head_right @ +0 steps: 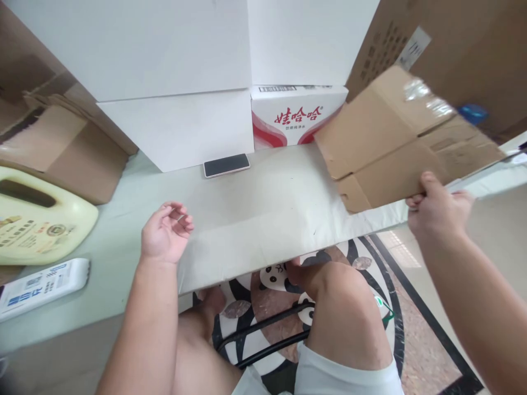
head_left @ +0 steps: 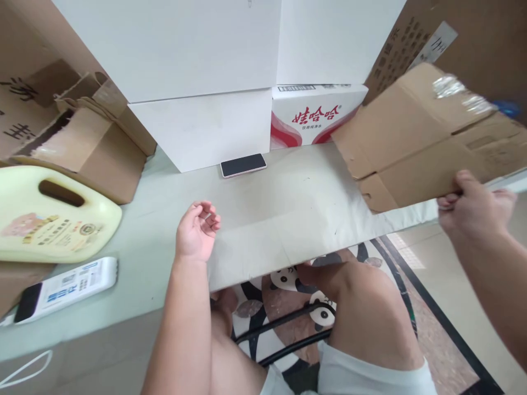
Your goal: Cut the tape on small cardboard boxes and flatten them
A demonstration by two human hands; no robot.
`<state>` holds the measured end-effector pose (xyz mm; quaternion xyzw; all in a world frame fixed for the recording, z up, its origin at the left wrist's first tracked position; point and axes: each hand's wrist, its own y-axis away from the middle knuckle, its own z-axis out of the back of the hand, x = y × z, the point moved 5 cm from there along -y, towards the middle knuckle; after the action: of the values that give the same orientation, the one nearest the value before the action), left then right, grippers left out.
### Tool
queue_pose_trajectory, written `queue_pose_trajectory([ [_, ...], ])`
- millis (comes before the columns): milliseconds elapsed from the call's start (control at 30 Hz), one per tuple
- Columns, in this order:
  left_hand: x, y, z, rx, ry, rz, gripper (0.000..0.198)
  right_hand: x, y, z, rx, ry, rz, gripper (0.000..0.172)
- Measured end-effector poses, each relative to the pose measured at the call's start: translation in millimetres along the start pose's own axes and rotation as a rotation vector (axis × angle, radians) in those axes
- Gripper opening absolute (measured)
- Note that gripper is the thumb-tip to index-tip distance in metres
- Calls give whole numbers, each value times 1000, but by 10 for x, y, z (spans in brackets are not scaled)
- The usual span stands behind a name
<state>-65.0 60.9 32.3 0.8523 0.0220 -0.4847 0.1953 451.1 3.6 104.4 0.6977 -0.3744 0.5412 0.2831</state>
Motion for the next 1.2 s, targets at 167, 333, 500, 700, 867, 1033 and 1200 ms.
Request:
queue_pose_trajectory([
  [167, 77, -105, -88, 26, -43, 32, 16, 159, -517, -83, -210, 339, 275, 46],
  [333, 145, -227, -214, 7, -35, 65, 17, 161, -1202, -1016, -265, 521, 242, 11],
  [500, 194, -251, -248, 56, -32, 78, 15, 89, -1384, -1487, -108, 534, 48, 13],
  [700, 109, -133, -159, 52, 9, 55, 15, -197, -823, -1079, 95, 643, -83, 22],
  [867, 41, 4, -99, 10, 65, 47, 14, -410, -207, -948, 431, 834, -181, 16],
  [1033, 2, 76, -37, -47, 161, -7, 13, -572, 823, -1450, 978, 1044, -106, 13],
  [1200, -167, 155, 151, -207, 223, -167, 9, -732, 2117, -2318, 1360, 992, 107, 17],
])
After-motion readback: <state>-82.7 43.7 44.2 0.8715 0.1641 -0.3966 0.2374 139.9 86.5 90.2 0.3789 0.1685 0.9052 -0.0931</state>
